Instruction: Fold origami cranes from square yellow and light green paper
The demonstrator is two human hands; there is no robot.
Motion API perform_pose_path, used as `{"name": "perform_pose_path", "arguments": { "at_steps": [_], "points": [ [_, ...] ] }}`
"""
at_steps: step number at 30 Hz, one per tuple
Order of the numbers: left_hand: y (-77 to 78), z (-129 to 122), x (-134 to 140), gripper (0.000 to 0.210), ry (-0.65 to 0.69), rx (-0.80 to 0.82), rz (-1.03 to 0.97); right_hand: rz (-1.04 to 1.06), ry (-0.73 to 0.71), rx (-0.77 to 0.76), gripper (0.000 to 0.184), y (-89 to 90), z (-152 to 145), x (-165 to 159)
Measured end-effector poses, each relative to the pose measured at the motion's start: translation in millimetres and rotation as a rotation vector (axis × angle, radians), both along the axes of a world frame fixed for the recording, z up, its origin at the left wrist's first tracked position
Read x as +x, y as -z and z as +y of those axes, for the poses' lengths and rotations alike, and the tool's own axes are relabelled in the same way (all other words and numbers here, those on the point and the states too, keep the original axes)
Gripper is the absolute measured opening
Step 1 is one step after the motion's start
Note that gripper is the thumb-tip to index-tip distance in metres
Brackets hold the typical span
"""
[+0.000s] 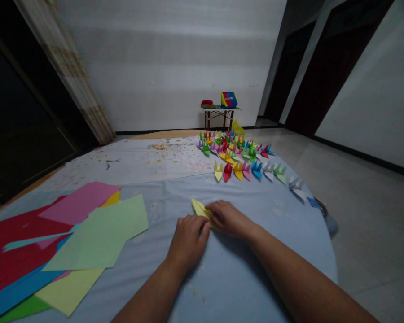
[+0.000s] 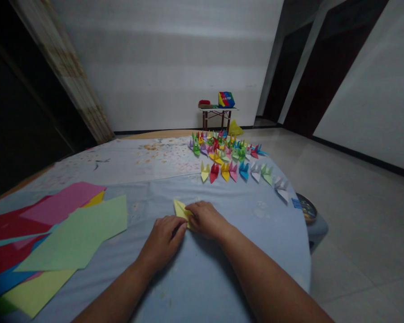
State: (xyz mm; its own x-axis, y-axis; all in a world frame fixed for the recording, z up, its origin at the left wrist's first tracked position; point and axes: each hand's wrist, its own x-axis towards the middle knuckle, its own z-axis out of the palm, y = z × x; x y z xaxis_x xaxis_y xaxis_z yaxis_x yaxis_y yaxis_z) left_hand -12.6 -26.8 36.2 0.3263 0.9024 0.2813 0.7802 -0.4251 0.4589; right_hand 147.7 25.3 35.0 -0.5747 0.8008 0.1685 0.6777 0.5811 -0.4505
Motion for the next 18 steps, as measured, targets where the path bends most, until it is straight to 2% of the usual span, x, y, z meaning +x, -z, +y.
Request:
{"name": "perform_pose_path", "arguments": {
  "at_steps": [2, 4, 7, 11, 14, 18],
  "points": [
    [-0.3, -1.1, 1.6, 0.021, 0.091, -0.014, -0.037, 0.008, -0.048, 0.003, 0.036, 1.4, 0.2, 0.0],
    [0.6, 0.3, 0.0, 0.025, 0.093, -0.018, -0.076, 0.023, -0.082, -0.003, 0.038, 2.0, 0.1, 0.8],
    [2.5, 6.6, -7.9, 0.029, -0.044, 0.050, -0.138, 0.047, -0.098, 0.011, 0.041, 2.0, 0.4, 3.5],
    [4.8, 14.3, -19.0, 0.018, -0.160, 0.214, -0.131, 0.045, -0.105, 0.040, 0.051, 2.2, 3.0, 6.6],
    [6.7, 15.1, -21.1, 0.017, -0.113, 0.221, -0.082, 0.036, -0.148, 0.055, 0.040, 4.8, 6.3, 6.8],
    [9.4, 13.4, -19.0, 0.016, 0.013, 0.147, 0.004, 0.051, -0.172, 0.065, 0.033, 11.2, 10.2, 6.8]
  ]
}}
